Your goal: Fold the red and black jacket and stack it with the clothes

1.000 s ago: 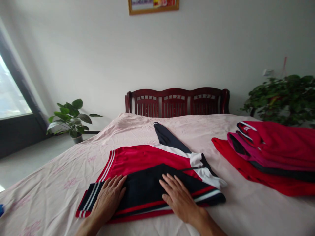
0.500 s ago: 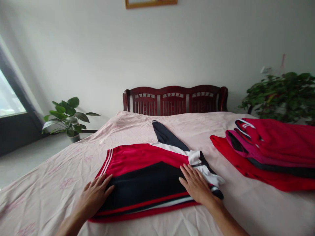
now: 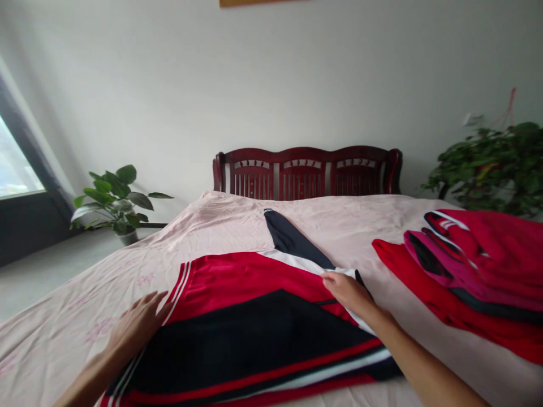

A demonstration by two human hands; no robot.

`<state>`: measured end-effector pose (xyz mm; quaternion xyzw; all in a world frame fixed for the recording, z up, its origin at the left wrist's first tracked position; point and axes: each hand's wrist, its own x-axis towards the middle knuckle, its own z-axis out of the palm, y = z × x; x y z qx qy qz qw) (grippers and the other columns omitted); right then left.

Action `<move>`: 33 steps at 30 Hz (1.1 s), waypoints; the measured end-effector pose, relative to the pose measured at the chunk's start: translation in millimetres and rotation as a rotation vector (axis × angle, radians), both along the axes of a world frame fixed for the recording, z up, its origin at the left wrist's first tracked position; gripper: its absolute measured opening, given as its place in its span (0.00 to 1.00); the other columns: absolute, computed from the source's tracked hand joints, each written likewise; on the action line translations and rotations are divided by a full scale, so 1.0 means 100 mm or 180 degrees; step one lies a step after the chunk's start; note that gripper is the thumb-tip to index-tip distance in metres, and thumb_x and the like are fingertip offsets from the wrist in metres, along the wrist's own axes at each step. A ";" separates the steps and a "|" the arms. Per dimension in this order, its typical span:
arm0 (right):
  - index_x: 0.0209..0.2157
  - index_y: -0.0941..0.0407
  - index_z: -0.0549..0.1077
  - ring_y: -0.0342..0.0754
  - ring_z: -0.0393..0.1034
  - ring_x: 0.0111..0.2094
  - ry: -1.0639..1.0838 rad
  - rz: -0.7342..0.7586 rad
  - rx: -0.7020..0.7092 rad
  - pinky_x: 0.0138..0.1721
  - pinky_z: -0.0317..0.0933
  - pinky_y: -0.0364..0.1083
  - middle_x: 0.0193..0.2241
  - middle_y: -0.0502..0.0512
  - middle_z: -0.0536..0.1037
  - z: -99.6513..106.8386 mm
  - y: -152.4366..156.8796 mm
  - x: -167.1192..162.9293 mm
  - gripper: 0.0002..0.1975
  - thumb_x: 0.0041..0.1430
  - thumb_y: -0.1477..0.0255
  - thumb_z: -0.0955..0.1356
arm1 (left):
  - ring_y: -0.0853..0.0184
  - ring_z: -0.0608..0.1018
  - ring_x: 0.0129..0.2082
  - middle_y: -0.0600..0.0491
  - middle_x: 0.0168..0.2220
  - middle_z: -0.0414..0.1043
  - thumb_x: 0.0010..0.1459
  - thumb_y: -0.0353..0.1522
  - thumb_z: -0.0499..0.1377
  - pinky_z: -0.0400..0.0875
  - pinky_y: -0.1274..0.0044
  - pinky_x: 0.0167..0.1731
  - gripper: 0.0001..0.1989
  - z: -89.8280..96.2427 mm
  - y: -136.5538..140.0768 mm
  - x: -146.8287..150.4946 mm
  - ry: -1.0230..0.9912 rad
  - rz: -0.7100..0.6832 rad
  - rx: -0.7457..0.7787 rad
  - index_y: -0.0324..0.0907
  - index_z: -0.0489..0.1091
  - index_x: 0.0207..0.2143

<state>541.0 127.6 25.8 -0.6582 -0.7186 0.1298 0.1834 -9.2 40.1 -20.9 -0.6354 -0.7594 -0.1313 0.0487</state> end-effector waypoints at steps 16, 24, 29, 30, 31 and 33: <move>0.52 0.62 0.73 0.64 0.70 0.55 -0.0103 -0.1079 -0.0412 0.52 0.64 0.56 0.52 0.74 0.75 -0.13 1.46 -0.15 0.23 0.60 0.63 0.67 | 0.53 0.76 0.56 0.41 0.56 0.74 0.53 0.42 0.59 0.67 0.69 0.55 0.33 0.26 1.89 0.60 -0.0254 -0.0460 -0.0341 0.37 0.69 0.60; 0.44 0.56 0.77 0.59 0.75 0.47 0.0840 -0.0803 -0.0442 0.46 0.67 0.51 0.39 0.61 0.82 -0.25 1.64 -0.15 0.21 0.50 0.60 0.73 | 0.59 0.80 0.40 0.51 0.38 0.80 0.48 0.43 0.61 0.71 0.75 0.39 0.21 0.16 2.04 0.51 -0.0442 -0.0594 -0.0659 0.43 0.77 0.43; 0.47 0.56 0.76 0.52 0.75 0.48 0.1660 -0.0272 -0.0184 0.48 0.67 0.45 0.42 0.57 0.83 -0.05 1.53 -0.08 0.17 0.56 0.65 0.68 | 0.62 0.78 0.35 0.53 0.31 0.76 0.51 0.36 0.57 0.69 0.75 0.35 0.10 0.20 1.85 0.52 -0.0523 -0.0483 -0.0336 0.44 0.75 0.35; 0.48 0.56 0.76 0.51 0.75 0.49 0.1798 -0.0172 -0.0118 0.50 0.66 0.45 0.44 0.57 0.83 0.00 1.47 -0.03 0.18 0.58 0.65 0.67 | 0.62 0.77 0.37 0.53 0.34 0.75 0.51 0.35 0.56 0.69 0.74 0.37 0.11 0.22 1.78 0.50 -0.0532 -0.0484 -0.0221 0.43 0.75 0.36; 0.50 0.56 0.75 0.51 0.75 0.50 0.1952 -0.0050 -0.0081 0.51 0.66 0.46 0.45 0.57 0.82 0.05 1.40 0.03 0.19 0.59 0.65 0.66 | 0.62 0.77 0.38 0.52 0.36 0.75 0.52 0.34 0.55 0.69 0.74 0.39 0.12 0.23 1.68 0.48 -0.0541 -0.0487 -0.0117 0.43 0.74 0.37; 0.51 0.55 0.75 0.53 0.75 0.49 0.2280 0.0222 -0.0186 0.52 0.66 0.48 0.45 0.58 0.82 0.10 1.23 0.18 0.21 0.59 0.64 0.65 | 0.62 0.76 0.38 0.51 0.37 0.73 0.52 0.34 0.55 0.69 0.73 0.39 0.11 0.24 1.42 0.43 -0.0556 -0.0537 0.0054 0.43 0.73 0.36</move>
